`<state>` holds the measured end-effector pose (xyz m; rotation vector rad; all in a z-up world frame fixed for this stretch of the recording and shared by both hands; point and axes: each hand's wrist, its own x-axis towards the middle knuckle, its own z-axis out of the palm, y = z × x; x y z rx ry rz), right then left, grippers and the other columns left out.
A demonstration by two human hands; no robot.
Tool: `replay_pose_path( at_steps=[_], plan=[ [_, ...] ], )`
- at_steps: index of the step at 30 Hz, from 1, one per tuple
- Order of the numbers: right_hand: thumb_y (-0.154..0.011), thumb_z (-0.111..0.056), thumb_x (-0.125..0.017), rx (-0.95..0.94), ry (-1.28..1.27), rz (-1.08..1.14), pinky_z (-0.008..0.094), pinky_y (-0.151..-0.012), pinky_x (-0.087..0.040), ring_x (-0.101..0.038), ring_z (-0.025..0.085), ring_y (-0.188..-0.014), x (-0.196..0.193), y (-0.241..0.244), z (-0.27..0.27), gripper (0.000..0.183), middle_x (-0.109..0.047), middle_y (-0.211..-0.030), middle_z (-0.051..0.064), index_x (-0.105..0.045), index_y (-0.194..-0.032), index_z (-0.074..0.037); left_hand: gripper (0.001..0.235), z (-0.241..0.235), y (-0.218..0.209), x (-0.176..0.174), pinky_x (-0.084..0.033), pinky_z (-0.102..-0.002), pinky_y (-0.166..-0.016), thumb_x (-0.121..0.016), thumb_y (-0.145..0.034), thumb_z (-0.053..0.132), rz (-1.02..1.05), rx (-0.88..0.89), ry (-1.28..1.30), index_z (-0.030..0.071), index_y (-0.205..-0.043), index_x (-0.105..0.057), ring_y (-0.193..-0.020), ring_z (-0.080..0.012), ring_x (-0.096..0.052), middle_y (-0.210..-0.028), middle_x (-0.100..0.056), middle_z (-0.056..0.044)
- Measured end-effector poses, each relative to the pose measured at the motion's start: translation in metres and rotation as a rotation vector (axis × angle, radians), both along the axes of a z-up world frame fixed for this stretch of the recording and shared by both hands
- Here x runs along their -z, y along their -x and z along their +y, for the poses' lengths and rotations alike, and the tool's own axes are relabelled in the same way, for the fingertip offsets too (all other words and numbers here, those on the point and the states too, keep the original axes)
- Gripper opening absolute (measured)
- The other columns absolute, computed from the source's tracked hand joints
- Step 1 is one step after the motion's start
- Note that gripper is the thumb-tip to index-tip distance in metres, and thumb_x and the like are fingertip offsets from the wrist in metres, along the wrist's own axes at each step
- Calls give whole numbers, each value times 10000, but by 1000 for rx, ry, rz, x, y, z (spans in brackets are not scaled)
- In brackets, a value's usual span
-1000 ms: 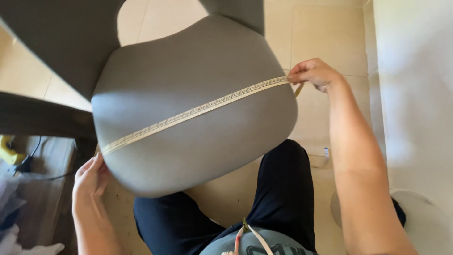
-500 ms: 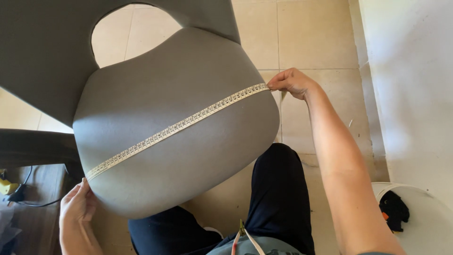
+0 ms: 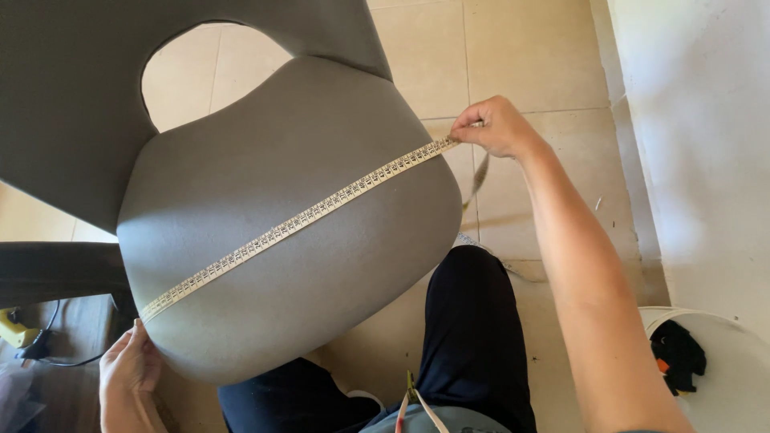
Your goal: The person cuts an orange fabric draped over a chair using scissors, then removes pins from the fabric. They place the fabric on a table, cut a smaller piece, and finally measure the chair seat with a measuring tape.
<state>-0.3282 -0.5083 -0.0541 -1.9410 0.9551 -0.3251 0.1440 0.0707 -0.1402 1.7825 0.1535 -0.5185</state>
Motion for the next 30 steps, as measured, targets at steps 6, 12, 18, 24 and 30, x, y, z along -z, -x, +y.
replay_pose_path(
  at_steps=[6, 12, 18, 24, 30],
  plan=[
    [-946, -156, -768, -56, 124, -96, 259, -787, -496, -675, 100, -854, -5, 10, 2, 62, -770, -903, 13, -792, -962, -101, 227, 3, -1, 3, -633, -174, -836, -718, -1079, 311, 1, 21, 40, 89, -1043, -691, -879, -56, -708, -967, -720, 10],
    [-956, -208, -754, -38, -50, -81, 219, -766, -452, -626, 62, -831, 10, 0, 3, 125, -750, -885, -10, -793, -998, -97, 209, 1, 1, 3, -632, -168, -863, -733, -1061, 280, -23, -8, 59, 75, -1046, -691, -889, -60, -710, -978, -725, -3],
    [-922, -232, -789, -29, -157, -96, 223, -673, -367, -530, 53, -732, 47, -9, -11, 115, -691, -786, -45, -787, -960, -124, 276, 10, -13, 20, -514, -145, -630, -777, -1075, 336, -64, -14, -20, 124, -922, -687, -629, 14, -520, -685, -537, 85],
    [-913, -178, -761, -41, -307, -152, 238, -896, -538, -741, 116, -958, 42, -15, -2, 135, -794, -981, 33, -774, -1006, -82, 248, 4, -5, 12, -615, -184, -764, -745, -1077, 307, -62, 4, 3, 75, -1006, -694, -819, -52, -691, -924, -707, 11],
    [-894, -214, -791, -41, -306, -138, 206, -863, -454, -693, 63, -914, 40, -15, -9, 136, -791, -941, -12, -789, -988, -115, 258, 6, -9, 18, -588, -200, -673, -725, -1105, 347, -40, 0, -21, 112, -1000, -704, -732, -57, -658, -840, -686, 15]
  ],
)
